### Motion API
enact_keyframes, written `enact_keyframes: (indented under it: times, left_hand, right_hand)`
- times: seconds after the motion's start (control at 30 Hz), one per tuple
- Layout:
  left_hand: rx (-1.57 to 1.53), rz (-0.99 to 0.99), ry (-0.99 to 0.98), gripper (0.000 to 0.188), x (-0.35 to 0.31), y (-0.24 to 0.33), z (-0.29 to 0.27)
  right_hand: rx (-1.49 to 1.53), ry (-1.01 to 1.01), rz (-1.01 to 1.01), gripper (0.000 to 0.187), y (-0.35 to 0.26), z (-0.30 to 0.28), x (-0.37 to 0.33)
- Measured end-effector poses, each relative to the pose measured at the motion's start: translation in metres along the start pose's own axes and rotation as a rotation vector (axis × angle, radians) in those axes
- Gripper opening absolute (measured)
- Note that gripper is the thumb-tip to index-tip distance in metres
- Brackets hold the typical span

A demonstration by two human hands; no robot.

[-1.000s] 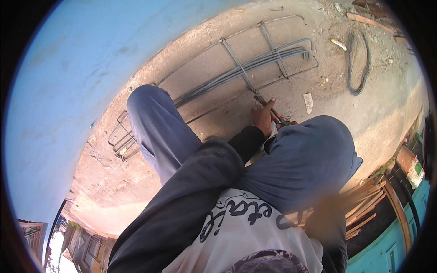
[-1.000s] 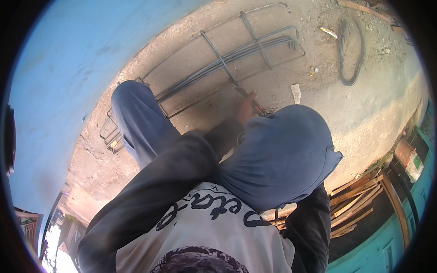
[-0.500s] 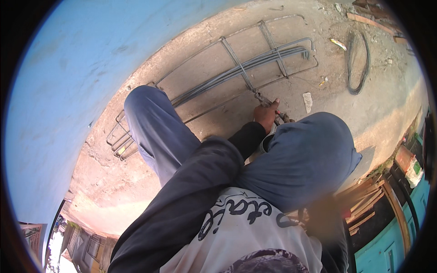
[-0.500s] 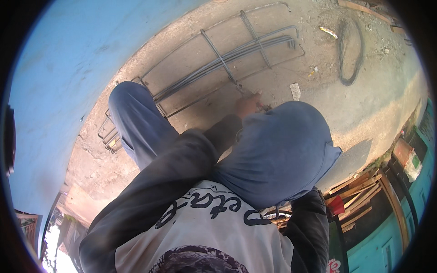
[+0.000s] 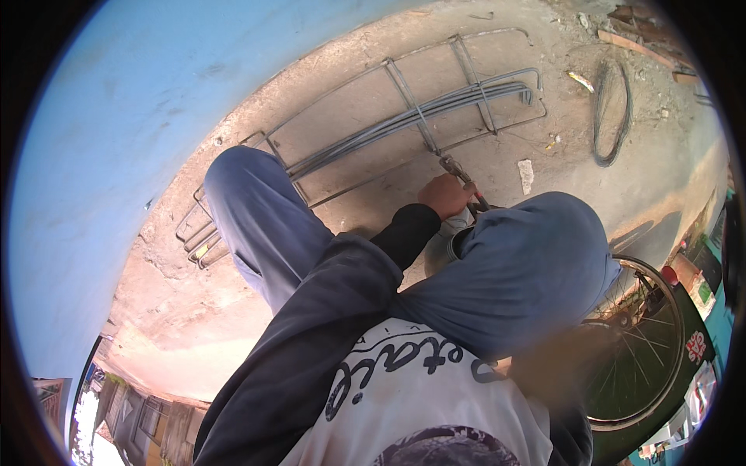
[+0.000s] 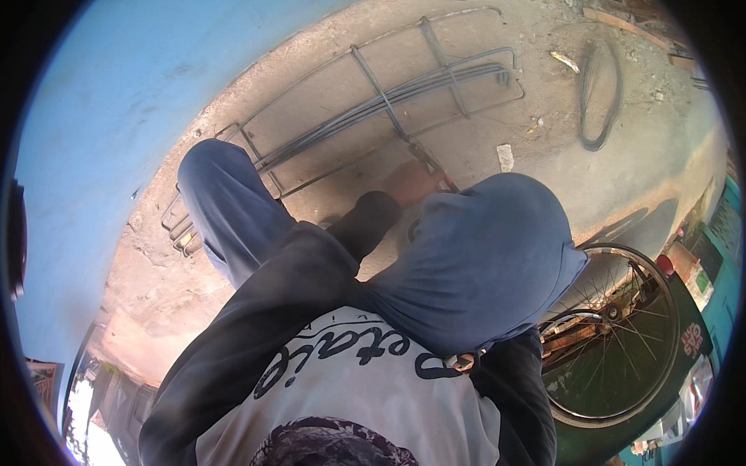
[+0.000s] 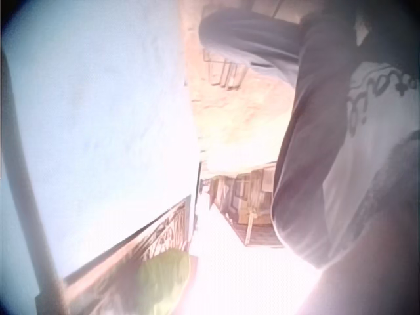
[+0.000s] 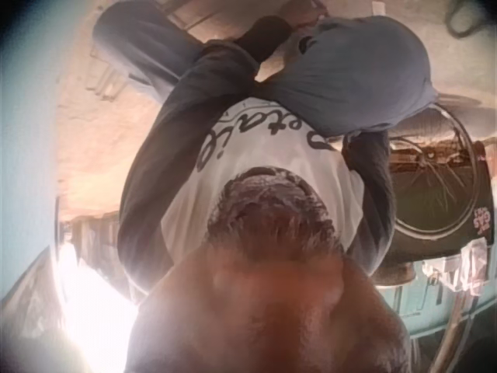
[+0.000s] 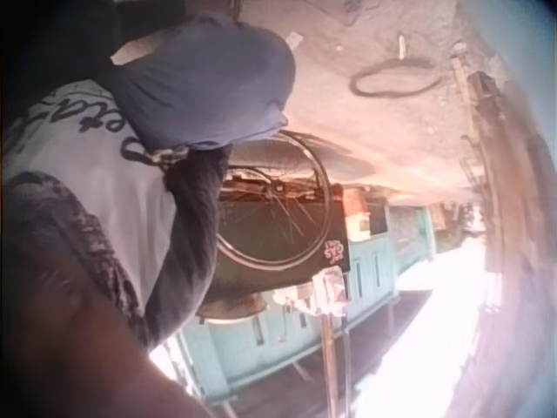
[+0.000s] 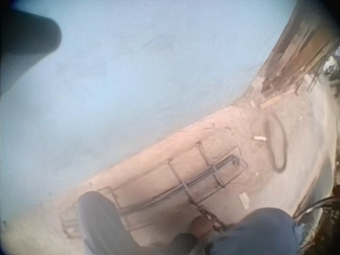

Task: The person walks to a metal frame on the ground and sits down. They use pliers to twist wire ties around the intersections of the metal bars, securing the frame together.

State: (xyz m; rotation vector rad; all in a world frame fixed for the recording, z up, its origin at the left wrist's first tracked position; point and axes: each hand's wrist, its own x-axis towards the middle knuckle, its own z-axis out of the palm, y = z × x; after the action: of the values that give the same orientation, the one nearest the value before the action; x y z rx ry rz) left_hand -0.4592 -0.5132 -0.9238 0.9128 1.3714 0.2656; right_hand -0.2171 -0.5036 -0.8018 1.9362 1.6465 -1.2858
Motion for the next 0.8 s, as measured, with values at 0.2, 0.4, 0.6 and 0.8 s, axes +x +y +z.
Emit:
enact_keyframes:
  times: [0.2, 0.4, 0.6, 0.8]
  left_hand:
    - [0.198, 0.177, 0.261, 0.045, 0.016, -0.018, -0.008]
    - [0.038, 0.161, 0.108, 0.042, -0.014, 0.027, -0.036]
    - [0.299, 0.368, 0.141, 0.037, -0.044, 0.041, -0.013]
    - [-0.071, 0.323, -0.037, 0.042, -0.047, 0.056, -0.036]
  right_hand:
    - [-0.007, 0.026, -0.004, 0.038, -0.005, -0.004, -0.004]
    - [0.000, 0.098, 0.012, 0.038, -0.001, -0.012, -0.012]
    - [0.049, 0.157, 0.006, 0.039, -0.004, -0.015, -0.013]
    - [0.266, 0.272, 0.044, 0.039, -0.004, -0.008, -0.003]
